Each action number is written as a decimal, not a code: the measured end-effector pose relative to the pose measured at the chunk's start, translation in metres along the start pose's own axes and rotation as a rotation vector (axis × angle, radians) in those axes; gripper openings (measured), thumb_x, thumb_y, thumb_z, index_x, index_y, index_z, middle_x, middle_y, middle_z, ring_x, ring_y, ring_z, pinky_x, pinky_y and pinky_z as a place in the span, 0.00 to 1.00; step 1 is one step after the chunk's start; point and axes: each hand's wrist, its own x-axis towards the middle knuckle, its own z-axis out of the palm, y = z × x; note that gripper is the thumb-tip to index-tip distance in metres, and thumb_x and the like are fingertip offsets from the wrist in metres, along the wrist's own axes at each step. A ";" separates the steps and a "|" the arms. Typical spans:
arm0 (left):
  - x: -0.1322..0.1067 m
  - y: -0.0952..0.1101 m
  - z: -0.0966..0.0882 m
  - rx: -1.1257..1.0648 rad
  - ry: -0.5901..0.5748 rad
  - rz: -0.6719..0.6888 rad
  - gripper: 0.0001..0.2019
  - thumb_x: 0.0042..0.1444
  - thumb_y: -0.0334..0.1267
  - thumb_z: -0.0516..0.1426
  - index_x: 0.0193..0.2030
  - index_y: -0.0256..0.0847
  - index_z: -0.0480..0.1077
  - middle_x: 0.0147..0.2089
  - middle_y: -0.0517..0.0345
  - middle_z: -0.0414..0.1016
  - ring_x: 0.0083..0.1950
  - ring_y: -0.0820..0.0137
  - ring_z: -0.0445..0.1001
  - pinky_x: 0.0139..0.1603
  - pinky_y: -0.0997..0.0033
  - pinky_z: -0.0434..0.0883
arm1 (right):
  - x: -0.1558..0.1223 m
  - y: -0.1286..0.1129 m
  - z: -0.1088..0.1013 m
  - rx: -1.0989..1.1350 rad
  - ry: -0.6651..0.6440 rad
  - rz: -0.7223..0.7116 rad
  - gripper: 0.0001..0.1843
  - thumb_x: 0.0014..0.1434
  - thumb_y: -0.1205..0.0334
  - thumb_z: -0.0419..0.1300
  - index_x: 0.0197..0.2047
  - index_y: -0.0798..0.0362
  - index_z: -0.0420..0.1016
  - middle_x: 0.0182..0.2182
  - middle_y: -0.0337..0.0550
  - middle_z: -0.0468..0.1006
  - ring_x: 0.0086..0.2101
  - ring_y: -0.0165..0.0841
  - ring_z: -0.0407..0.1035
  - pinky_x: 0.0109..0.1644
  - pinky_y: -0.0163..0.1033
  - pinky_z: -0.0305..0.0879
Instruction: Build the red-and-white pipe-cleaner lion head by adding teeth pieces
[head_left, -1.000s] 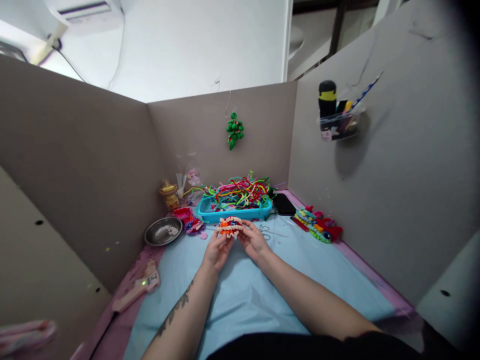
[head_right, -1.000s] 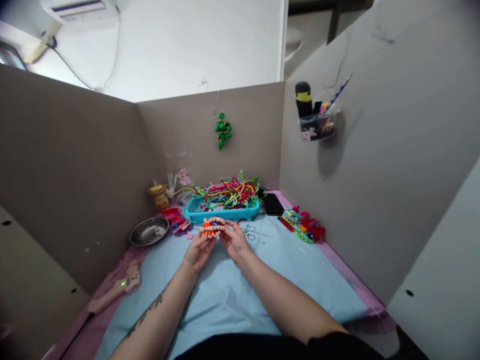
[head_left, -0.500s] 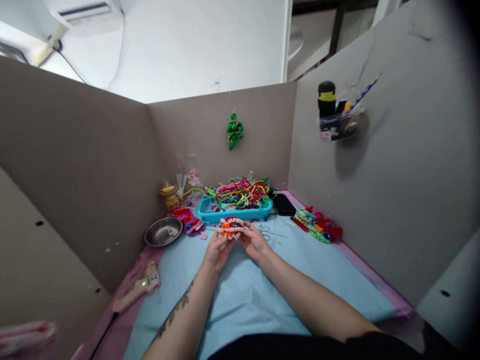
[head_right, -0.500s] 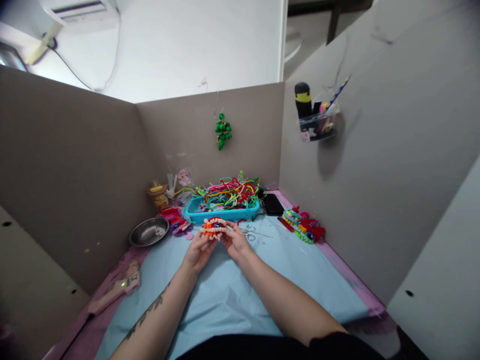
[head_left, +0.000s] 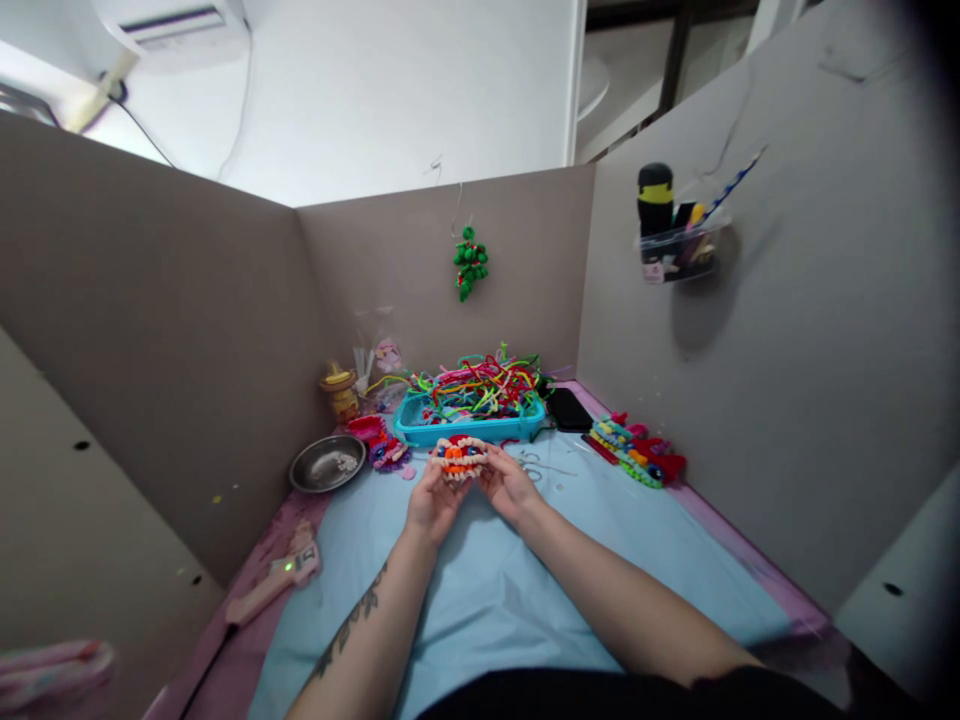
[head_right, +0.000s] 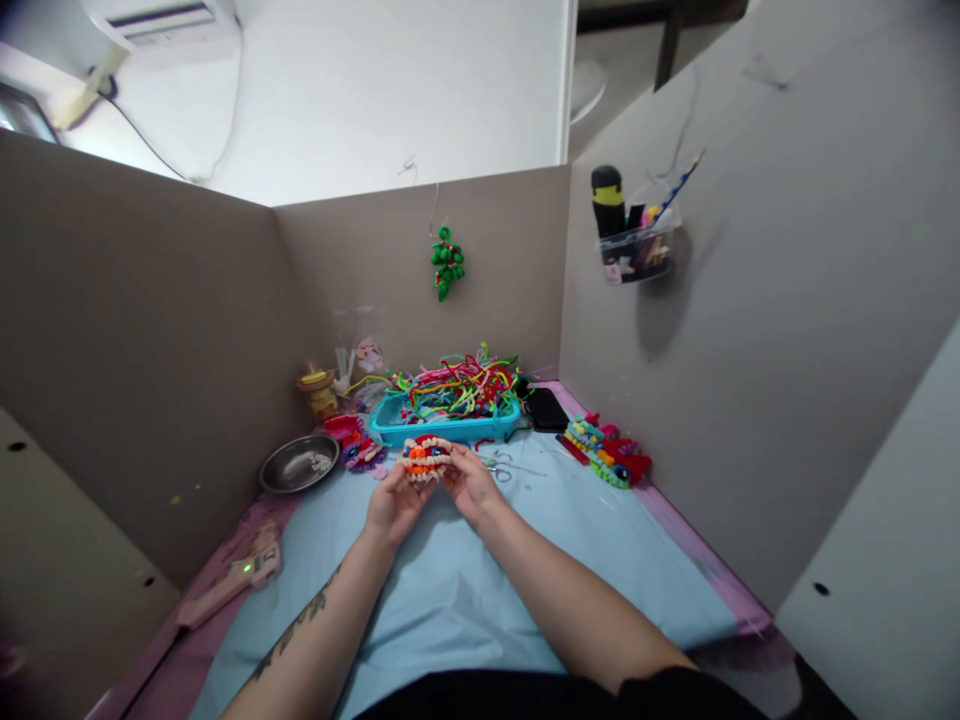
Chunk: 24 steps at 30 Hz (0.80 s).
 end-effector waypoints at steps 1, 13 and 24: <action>-0.001 0.000 0.001 0.024 -0.013 0.005 0.18 0.53 0.34 0.57 0.52 0.47 0.63 0.48 0.56 0.73 0.44 0.68 0.73 0.45 0.64 0.70 | 0.000 0.000 0.000 -0.001 -0.015 0.003 0.11 0.45 0.67 0.64 0.35 0.53 0.74 0.32 0.39 0.79 0.28 0.28 0.72 0.31 0.31 0.67; 0.000 0.002 -0.001 0.052 -0.045 0.040 0.16 0.52 0.33 0.57 0.49 0.42 0.66 0.47 0.54 0.73 0.41 0.69 0.73 0.39 0.71 0.71 | 0.004 -0.004 -0.004 -0.003 -0.013 0.039 0.13 0.42 0.72 0.60 0.34 0.53 0.75 0.25 0.36 0.77 0.21 0.26 0.67 0.26 0.31 0.64; 0.004 0.003 -0.007 0.019 0.006 0.056 0.15 0.52 0.29 0.57 0.47 0.41 0.67 0.39 0.56 0.74 0.35 0.74 0.74 0.38 0.75 0.71 | 0.003 -0.003 -0.004 -0.006 -0.111 0.044 0.24 0.35 0.77 0.54 0.38 0.51 0.74 0.27 0.36 0.77 0.27 0.29 0.70 0.31 0.32 0.66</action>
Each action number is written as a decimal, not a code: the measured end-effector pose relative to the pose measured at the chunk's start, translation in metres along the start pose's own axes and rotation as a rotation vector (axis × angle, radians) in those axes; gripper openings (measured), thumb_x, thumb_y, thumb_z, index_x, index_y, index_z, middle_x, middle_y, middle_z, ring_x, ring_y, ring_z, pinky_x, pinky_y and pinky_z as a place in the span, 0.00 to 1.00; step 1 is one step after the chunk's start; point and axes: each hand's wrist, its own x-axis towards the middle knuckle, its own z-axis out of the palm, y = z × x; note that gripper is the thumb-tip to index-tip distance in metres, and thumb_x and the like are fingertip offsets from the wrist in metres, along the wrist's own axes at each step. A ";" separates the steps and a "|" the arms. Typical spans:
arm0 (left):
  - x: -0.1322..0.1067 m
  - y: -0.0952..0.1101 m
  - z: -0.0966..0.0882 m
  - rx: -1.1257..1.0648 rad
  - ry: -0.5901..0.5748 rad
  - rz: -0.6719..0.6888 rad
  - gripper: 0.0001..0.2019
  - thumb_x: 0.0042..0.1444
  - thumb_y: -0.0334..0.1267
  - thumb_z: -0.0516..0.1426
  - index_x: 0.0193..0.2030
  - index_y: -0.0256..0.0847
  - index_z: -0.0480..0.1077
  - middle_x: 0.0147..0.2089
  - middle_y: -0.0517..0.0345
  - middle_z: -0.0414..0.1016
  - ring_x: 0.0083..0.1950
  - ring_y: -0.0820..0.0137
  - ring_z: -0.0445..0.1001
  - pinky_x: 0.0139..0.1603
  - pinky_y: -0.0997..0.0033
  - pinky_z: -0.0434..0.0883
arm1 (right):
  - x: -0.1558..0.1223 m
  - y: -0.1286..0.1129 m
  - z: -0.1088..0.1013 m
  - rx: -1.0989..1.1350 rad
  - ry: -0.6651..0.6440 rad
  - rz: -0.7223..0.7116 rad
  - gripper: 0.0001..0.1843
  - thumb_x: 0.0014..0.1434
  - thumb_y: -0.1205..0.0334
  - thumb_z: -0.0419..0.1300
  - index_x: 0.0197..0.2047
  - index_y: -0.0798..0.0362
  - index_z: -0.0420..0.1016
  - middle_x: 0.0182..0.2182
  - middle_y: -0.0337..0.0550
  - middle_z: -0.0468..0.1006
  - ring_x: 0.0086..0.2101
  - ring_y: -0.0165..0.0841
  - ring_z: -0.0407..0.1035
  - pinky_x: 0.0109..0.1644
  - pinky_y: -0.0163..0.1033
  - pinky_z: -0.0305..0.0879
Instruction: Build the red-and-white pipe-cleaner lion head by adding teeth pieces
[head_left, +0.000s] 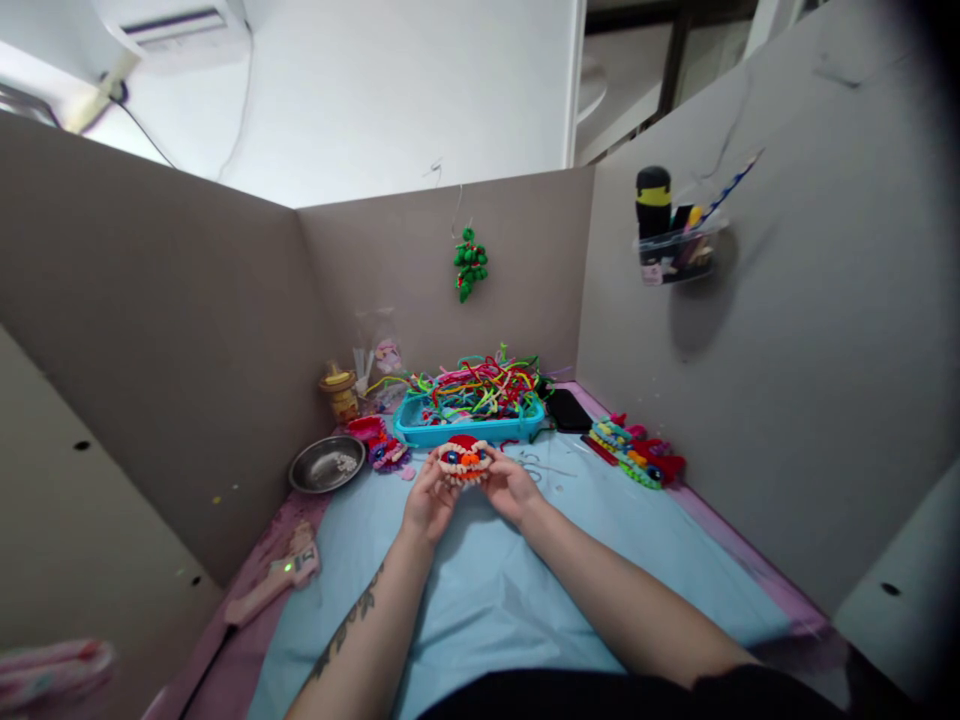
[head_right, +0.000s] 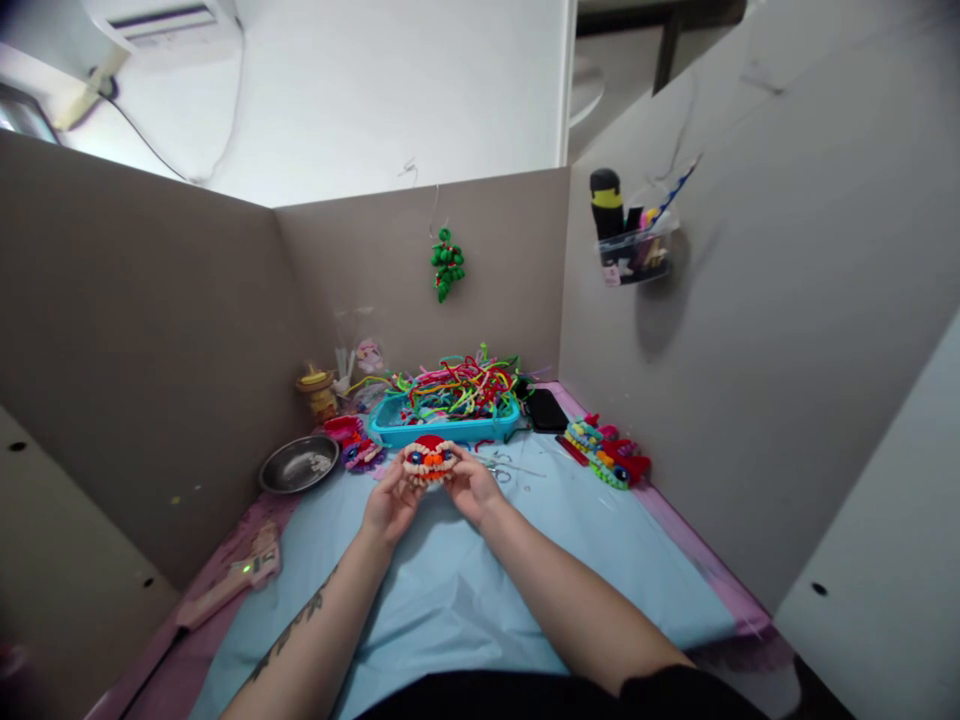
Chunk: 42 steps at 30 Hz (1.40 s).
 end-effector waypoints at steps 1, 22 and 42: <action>-0.001 0.001 0.001 -0.011 -0.020 -0.010 0.15 0.52 0.29 0.56 0.48 0.40 0.66 0.39 0.56 0.75 0.35 0.74 0.74 0.38 0.74 0.71 | 0.001 0.001 -0.002 0.019 0.030 -0.002 0.24 0.34 0.78 0.54 0.37 0.51 0.74 0.27 0.36 0.77 0.27 0.29 0.70 0.30 0.32 0.67; 0.003 -0.008 -0.001 0.103 0.022 0.133 0.22 0.41 0.27 0.64 0.46 0.39 0.69 0.42 0.57 0.76 0.39 0.76 0.75 0.41 0.80 0.69 | 0.004 0.007 -0.004 0.112 0.111 0.038 0.21 0.37 0.83 0.54 0.36 0.56 0.72 0.29 0.40 0.79 0.27 0.29 0.73 0.30 0.30 0.71; -0.003 -0.008 0.007 0.293 0.161 0.220 0.15 0.42 0.36 0.64 0.38 0.37 0.71 0.36 0.55 0.76 0.33 0.72 0.73 0.36 0.73 0.68 | -0.021 0.001 0.017 -1.218 0.229 -0.827 0.09 0.51 0.66 0.56 0.37 0.51 0.71 0.40 0.46 0.70 0.44 0.37 0.64 0.50 0.45 0.61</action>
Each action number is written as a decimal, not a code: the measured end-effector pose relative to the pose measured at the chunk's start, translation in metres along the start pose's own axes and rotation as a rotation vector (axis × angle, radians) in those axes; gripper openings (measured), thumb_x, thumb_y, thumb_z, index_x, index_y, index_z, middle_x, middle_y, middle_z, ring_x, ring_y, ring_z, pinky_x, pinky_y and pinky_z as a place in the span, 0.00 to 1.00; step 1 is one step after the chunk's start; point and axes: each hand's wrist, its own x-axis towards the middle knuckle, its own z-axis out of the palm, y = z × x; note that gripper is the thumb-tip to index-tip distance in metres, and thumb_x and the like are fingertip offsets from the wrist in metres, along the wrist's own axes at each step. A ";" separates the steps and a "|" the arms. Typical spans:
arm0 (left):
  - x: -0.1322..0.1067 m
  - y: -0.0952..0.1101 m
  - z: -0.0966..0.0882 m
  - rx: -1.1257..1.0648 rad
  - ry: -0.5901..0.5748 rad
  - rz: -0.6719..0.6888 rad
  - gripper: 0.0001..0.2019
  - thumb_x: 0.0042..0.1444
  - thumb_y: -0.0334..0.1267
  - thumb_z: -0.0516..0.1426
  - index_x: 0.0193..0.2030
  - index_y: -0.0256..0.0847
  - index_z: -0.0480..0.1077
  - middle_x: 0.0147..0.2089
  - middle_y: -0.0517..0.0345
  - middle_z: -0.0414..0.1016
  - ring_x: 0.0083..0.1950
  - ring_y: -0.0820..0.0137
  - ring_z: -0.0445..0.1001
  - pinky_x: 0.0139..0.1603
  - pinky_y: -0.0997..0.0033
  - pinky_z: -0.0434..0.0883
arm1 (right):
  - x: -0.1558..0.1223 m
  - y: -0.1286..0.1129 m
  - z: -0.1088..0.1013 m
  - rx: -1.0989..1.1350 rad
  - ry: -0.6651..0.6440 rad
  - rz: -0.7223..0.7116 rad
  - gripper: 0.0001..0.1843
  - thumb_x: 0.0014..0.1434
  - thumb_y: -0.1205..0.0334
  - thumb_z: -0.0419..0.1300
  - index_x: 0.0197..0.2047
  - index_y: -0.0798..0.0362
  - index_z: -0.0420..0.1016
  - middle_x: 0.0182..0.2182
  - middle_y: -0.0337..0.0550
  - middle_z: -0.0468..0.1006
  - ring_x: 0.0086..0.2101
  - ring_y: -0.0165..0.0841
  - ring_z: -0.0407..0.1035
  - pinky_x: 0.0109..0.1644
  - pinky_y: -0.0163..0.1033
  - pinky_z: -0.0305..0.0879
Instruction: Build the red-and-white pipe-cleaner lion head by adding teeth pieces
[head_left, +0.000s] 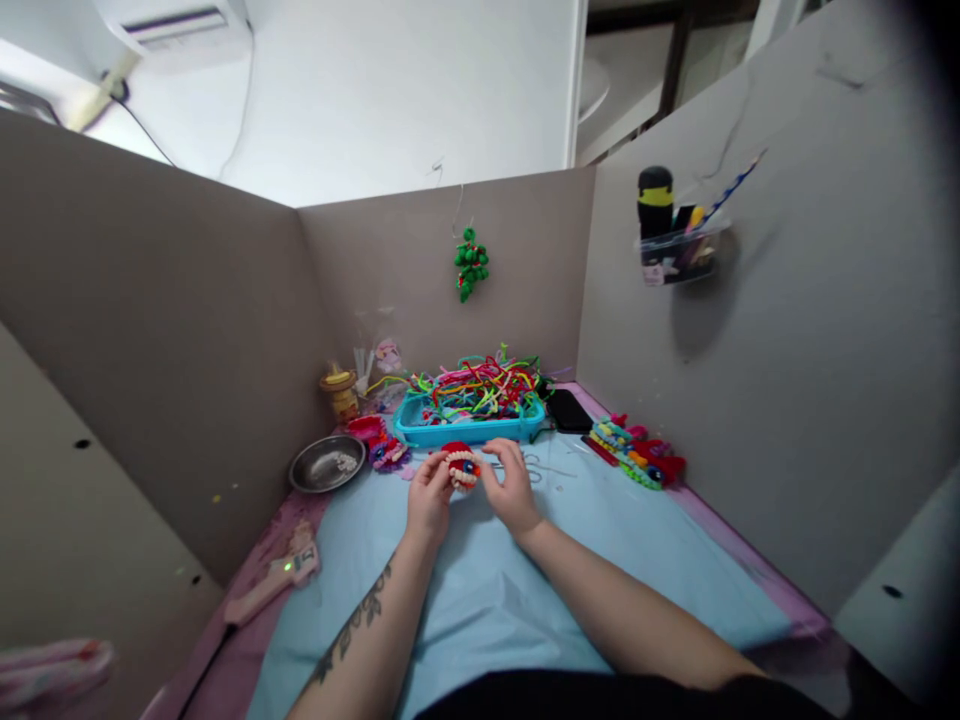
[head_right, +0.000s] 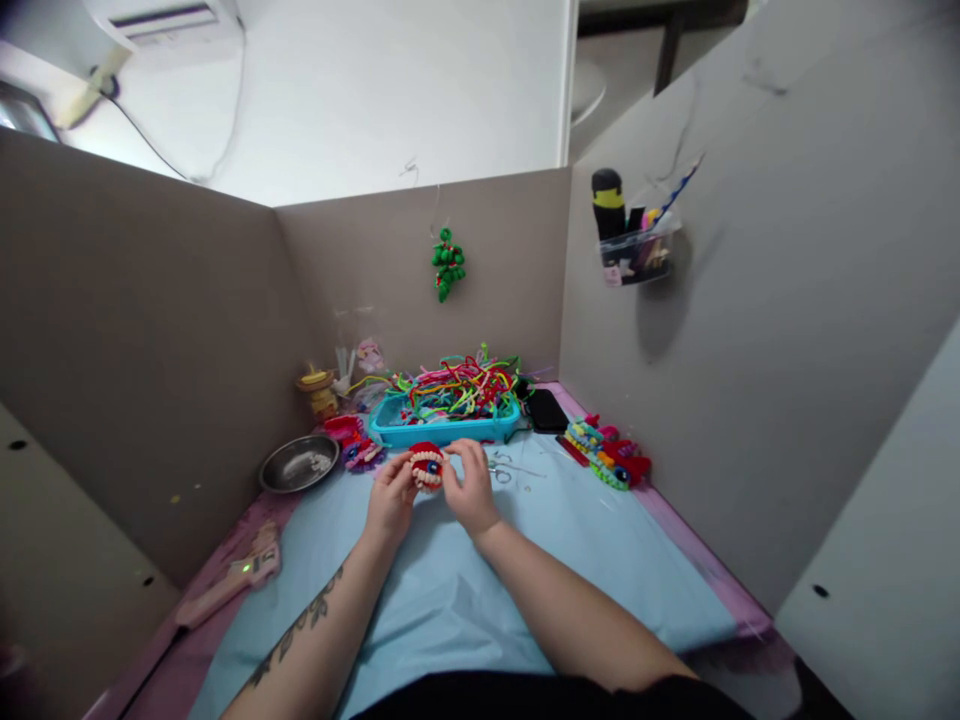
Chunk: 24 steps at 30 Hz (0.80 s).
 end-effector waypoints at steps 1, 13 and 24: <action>0.000 -0.001 0.001 0.006 0.004 0.004 0.15 0.42 0.37 0.64 0.38 0.37 0.71 0.36 0.55 0.76 0.33 0.73 0.73 0.35 0.73 0.68 | -0.001 -0.004 0.000 -0.065 -0.040 -0.091 0.07 0.53 0.66 0.55 0.36 0.51 0.71 0.37 0.45 0.71 0.43 0.37 0.64 0.50 0.45 0.60; -0.004 -0.008 0.004 0.045 -0.081 0.022 0.18 0.39 0.35 0.65 0.40 0.38 0.72 0.39 0.53 0.76 0.40 0.68 0.73 0.45 0.68 0.67 | -0.005 -0.006 0.005 -0.365 -0.177 -0.204 0.05 0.56 0.63 0.56 0.33 0.51 0.73 0.35 0.46 0.73 0.41 0.38 0.64 0.48 0.45 0.58; -0.005 -0.013 -0.001 0.162 -0.126 0.096 0.13 0.43 0.34 0.63 0.38 0.37 0.73 0.39 0.50 0.77 0.41 0.66 0.74 0.47 0.66 0.67 | -0.005 -0.008 0.006 -0.286 -0.175 -0.101 0.04 0.53 0.66 0.57 0.28 0.50 0.71 0.32 0.43 0.73 0.40 0.38 0.64 0.47 0.44 0.57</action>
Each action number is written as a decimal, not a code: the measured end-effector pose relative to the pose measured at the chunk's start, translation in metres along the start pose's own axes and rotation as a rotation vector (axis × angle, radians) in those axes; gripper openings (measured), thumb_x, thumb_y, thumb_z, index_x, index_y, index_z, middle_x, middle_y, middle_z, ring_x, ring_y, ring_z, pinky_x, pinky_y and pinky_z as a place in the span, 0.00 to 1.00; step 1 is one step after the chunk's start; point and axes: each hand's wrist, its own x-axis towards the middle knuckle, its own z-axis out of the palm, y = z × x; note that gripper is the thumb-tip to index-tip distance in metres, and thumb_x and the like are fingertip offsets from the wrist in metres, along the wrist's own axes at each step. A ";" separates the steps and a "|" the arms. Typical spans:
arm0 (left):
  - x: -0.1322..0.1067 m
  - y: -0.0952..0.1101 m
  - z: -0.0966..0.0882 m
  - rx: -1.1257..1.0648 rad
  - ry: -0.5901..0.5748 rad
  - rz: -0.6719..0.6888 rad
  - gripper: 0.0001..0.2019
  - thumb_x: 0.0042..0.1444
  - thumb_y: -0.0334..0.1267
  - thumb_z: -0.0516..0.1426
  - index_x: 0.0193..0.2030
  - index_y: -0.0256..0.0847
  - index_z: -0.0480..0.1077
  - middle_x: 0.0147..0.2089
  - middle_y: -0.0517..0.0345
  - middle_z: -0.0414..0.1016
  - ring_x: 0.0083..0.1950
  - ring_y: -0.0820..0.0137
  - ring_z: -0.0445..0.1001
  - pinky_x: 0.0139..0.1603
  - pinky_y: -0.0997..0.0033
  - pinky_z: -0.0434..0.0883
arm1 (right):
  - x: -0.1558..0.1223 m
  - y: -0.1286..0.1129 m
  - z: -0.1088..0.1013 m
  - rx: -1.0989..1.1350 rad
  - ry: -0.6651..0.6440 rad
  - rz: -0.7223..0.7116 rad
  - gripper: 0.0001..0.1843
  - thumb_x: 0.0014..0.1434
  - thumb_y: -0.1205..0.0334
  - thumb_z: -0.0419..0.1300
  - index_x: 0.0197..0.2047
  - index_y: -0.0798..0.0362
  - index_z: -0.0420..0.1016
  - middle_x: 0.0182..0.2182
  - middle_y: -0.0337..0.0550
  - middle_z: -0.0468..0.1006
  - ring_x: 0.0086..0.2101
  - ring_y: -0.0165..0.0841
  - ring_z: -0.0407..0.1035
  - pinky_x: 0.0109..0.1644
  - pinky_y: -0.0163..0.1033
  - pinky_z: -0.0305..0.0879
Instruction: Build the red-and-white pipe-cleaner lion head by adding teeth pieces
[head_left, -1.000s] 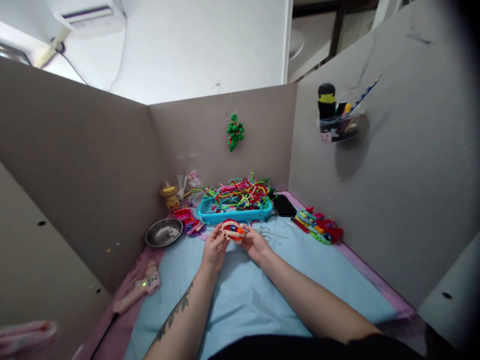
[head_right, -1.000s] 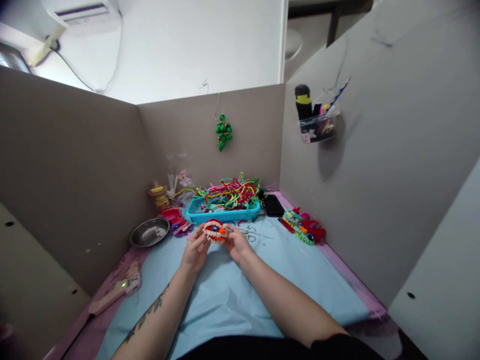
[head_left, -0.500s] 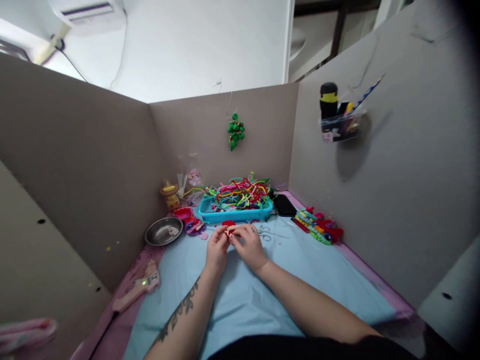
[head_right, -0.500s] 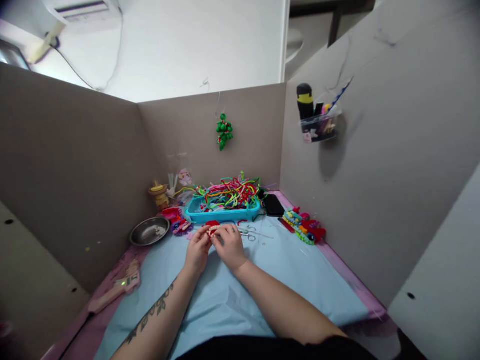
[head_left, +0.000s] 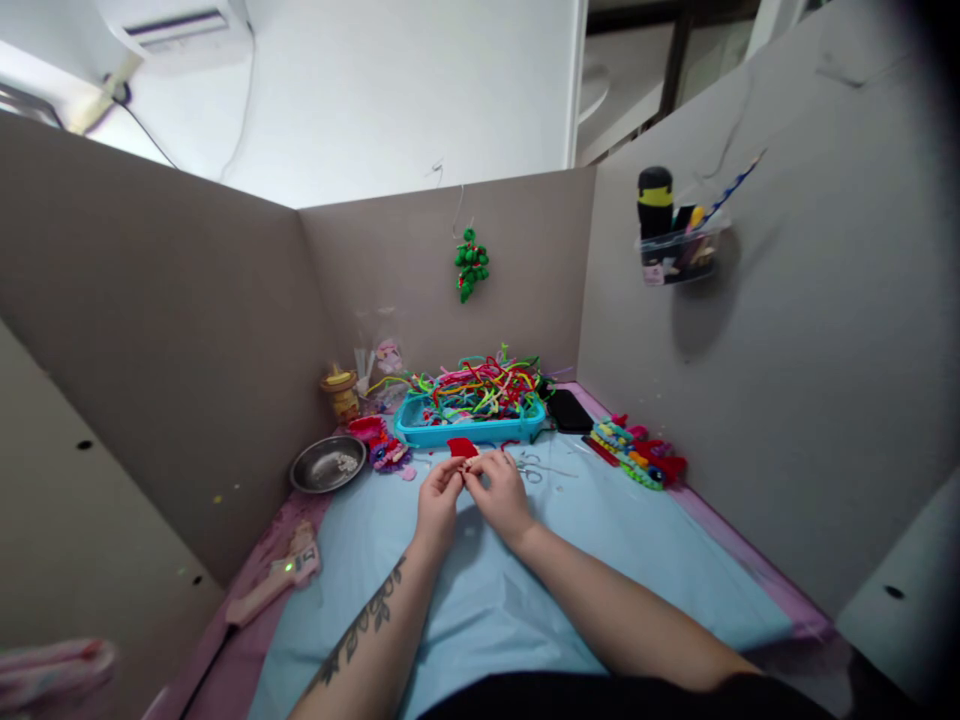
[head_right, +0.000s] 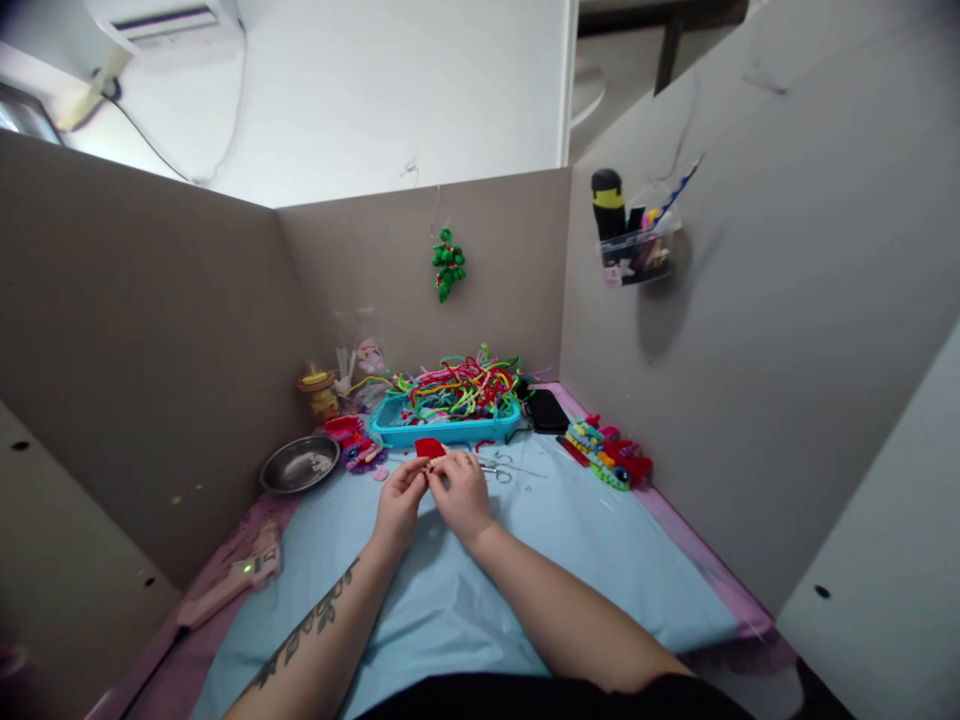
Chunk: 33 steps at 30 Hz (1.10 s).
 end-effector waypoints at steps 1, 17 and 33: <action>0.000 0.000 0.000 0.020 -0.001 0.016 0.12 0.44 0.34 0.62 0.38 0.37 0.73 0.38 0.50 0.77 0.41 0.66 0.74 0.47 0.67 0.67 | 0.000 0.000 0.000 -0.001 0.000 0.007 0.04 0.53 0.66 0.57 0.28 0.50 0.71 0.32 0.43 0.73 0.39 0.38 0.64 0.47 0.44 0.57; 0.015 0.005 -0.013 -0.232 0.179 -0.071 0.15 0.40 0.28 0.64 0.37 0.37 0.70 0.33 0.58 0.75 0.32 0.75 0.74 0.38 0.75 0.70 | 0.004 0.001 -0.007 0.089 0.095 0.059 0.10 0.53 0.65 0.56 0.39 0.50 0.75 0.37 0.46 0.72 0.42 0.39 0.64 0.49 0.45 0.58; 0.027 0.022 -0.028 -0.473 0.217 -0.337 0.21 0.51 0.17 0.48 0.50 0.34 0.68 0.35 0.52 0.77 0.30 0.77 0.76 0.32 0.84 0.73 | 0.011 0.032 0.002 1.462 -0.258 1.171 0.04 0.52 0.67 0.58 0.34 0.55 0.71 0.22 0.39 0.75 0.20 0.26 0.68 0.21 0.28 0.61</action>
